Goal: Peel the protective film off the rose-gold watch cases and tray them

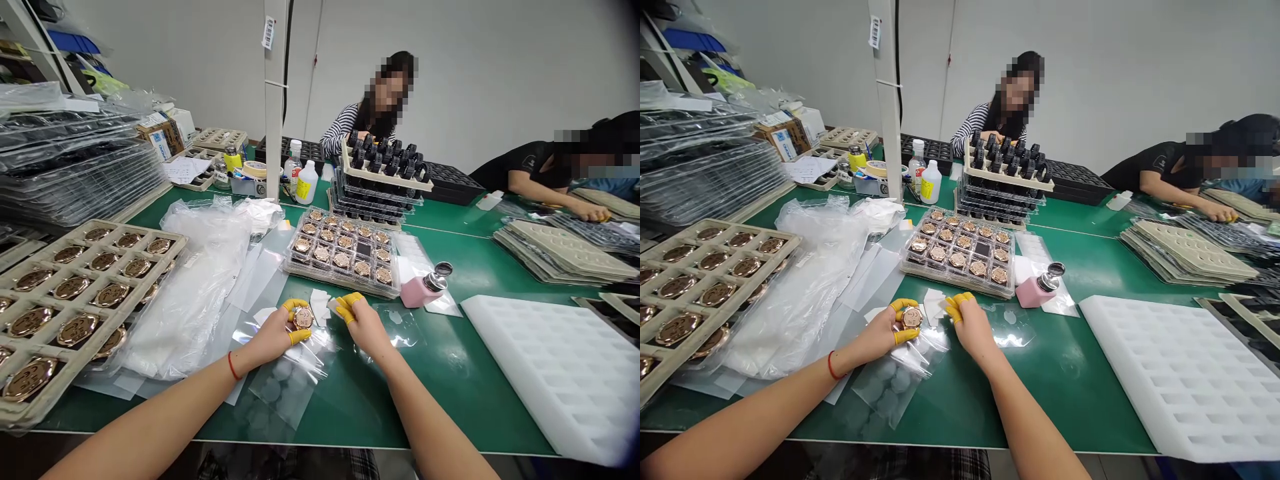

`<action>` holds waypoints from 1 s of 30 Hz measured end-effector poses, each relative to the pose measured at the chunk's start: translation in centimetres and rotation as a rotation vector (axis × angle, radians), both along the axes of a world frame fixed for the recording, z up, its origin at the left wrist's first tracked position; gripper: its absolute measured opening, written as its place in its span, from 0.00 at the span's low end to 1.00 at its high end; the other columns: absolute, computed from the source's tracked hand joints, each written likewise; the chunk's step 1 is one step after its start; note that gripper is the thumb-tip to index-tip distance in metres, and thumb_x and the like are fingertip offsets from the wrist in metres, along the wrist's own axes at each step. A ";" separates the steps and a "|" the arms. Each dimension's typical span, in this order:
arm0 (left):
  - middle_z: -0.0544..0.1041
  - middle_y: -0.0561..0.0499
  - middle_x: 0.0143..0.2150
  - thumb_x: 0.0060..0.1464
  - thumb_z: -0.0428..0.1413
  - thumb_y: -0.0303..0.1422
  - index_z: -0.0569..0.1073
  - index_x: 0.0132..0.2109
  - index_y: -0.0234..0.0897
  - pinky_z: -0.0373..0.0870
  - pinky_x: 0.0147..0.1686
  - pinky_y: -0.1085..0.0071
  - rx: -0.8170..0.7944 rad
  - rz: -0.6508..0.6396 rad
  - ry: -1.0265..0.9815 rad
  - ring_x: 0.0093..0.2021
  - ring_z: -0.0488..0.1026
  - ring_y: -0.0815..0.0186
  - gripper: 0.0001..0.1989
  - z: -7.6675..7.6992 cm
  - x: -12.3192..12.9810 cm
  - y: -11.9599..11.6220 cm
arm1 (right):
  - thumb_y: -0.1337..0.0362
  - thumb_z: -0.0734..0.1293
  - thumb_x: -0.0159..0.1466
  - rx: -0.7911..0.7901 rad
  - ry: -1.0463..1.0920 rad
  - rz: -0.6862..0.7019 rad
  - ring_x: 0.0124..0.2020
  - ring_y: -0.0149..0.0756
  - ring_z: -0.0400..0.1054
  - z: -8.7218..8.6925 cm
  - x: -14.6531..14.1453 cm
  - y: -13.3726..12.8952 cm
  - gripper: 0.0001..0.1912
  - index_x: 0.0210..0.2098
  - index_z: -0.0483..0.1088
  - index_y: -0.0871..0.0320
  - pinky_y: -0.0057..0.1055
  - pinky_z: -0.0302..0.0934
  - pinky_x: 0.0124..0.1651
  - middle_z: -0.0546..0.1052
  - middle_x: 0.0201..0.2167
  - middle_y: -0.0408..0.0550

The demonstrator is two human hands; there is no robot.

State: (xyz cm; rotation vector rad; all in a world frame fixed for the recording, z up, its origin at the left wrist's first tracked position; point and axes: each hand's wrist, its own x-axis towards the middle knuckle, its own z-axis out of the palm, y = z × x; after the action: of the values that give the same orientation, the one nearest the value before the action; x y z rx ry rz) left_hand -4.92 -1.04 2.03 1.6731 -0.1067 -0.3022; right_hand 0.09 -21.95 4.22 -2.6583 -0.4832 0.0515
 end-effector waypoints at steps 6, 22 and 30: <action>0.72 0.51 0.37 0.48 0.58 0.36 0.63 0.50 0.38 0.68 0.34 0.71 -0.009 -0.038 -0.052 0.34 0.70 0.66 0.22 0.9 -0.1 -0.2 | 0.66 0.57 0.64 0.151 -0.213 0.335 0.37 0.38 0.62 -0.5 -3.1 3.5 0.10 0.40 0.68 0.55 0.31 0.57 0.35 0.71 0.35 0.50; 0.72 0.51 0.36 0.48 0.59 0.36 0.64 0.50 0.37 0.67 0.33 0.71 -0.137 -0.127 -0.009 0.33 0.69 0.68 0.22 0.6 0.0 0.0 | 0.74 0.57 0.60 0.032 -0.350 0.462 0.34 0.38 0.56 -0.5 -1.9 3.6 0.14 0.39 0.70 0.56 0.34 0.52 0.36 0.70 0.34 0.50; 0.71 0.51 0.38 0.46 0.60 0.34 0.63 0.51 0.38 0.68 0.35 0.71 -0.139 -0.113 0.001 0.35 0.69 0.67 0.25 0.3 -0.2 0.2 | 0.74 0.56 0.61 0.067 -0.338 0.509 0.37 0.39 0.57 -1.1 -3.8 2.2 0.15 0.39 0.70 0.55 0.36 0.53 0.38 0.72 0.34 0.49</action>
State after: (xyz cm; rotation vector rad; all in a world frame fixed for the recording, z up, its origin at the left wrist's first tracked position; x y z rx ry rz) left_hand -5.10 -0.81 2.33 1.5314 -0.2178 -0.3728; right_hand -3.68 -19.75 3.14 -2.4166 -1.2370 -0.2597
